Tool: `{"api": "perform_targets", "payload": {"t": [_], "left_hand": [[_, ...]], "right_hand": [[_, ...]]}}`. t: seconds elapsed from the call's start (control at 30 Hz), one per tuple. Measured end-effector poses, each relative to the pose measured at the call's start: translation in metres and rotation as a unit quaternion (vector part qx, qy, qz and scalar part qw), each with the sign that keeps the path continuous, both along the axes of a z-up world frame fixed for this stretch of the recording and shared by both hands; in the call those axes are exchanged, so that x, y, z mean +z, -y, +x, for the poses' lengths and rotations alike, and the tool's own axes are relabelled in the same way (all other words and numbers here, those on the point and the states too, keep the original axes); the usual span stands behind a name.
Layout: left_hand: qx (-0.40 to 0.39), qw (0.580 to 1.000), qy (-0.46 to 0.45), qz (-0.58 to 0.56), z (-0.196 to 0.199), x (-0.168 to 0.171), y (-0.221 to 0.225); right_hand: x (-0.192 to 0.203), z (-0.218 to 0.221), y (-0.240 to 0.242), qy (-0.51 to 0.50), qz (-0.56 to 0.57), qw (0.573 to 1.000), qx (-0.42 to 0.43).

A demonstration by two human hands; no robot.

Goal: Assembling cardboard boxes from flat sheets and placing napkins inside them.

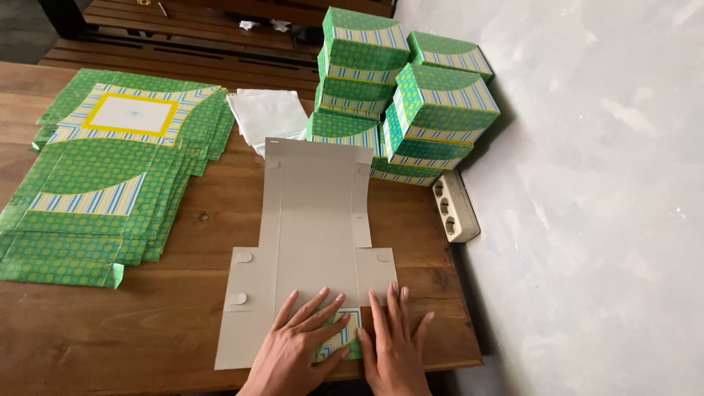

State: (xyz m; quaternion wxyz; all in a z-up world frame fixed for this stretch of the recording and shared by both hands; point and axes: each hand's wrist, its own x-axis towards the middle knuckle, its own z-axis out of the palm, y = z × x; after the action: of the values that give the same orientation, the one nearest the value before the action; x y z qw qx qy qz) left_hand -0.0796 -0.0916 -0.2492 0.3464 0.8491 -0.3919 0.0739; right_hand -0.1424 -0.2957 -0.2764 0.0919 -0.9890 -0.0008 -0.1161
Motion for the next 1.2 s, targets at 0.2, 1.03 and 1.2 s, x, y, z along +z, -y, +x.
{"api": "perform_targets", "payload": {"t": [0.2, 1.03, 1.2], "left_hand": [[0.014, 1.0, 0.006, -0.017, -0.002, -0.002, 0.002], [-0.005, 0.998, -0.045, -0.045, -0.001, 0.019, -0.006], [0.045, 0.918, -0.149, -0.365, -0.006, 0.059, -0.023]], "right_hand": [[-0.002, -0.02, 0.011, -0.081, -0.015, 0.997, 0.012], [0.032, -0.002, -0.033, -0.041, 0.123, 0.991, 0.042], [0.05, 0.01, -0.059, -0.031, 0.261, 0.951, 0.164]]}}
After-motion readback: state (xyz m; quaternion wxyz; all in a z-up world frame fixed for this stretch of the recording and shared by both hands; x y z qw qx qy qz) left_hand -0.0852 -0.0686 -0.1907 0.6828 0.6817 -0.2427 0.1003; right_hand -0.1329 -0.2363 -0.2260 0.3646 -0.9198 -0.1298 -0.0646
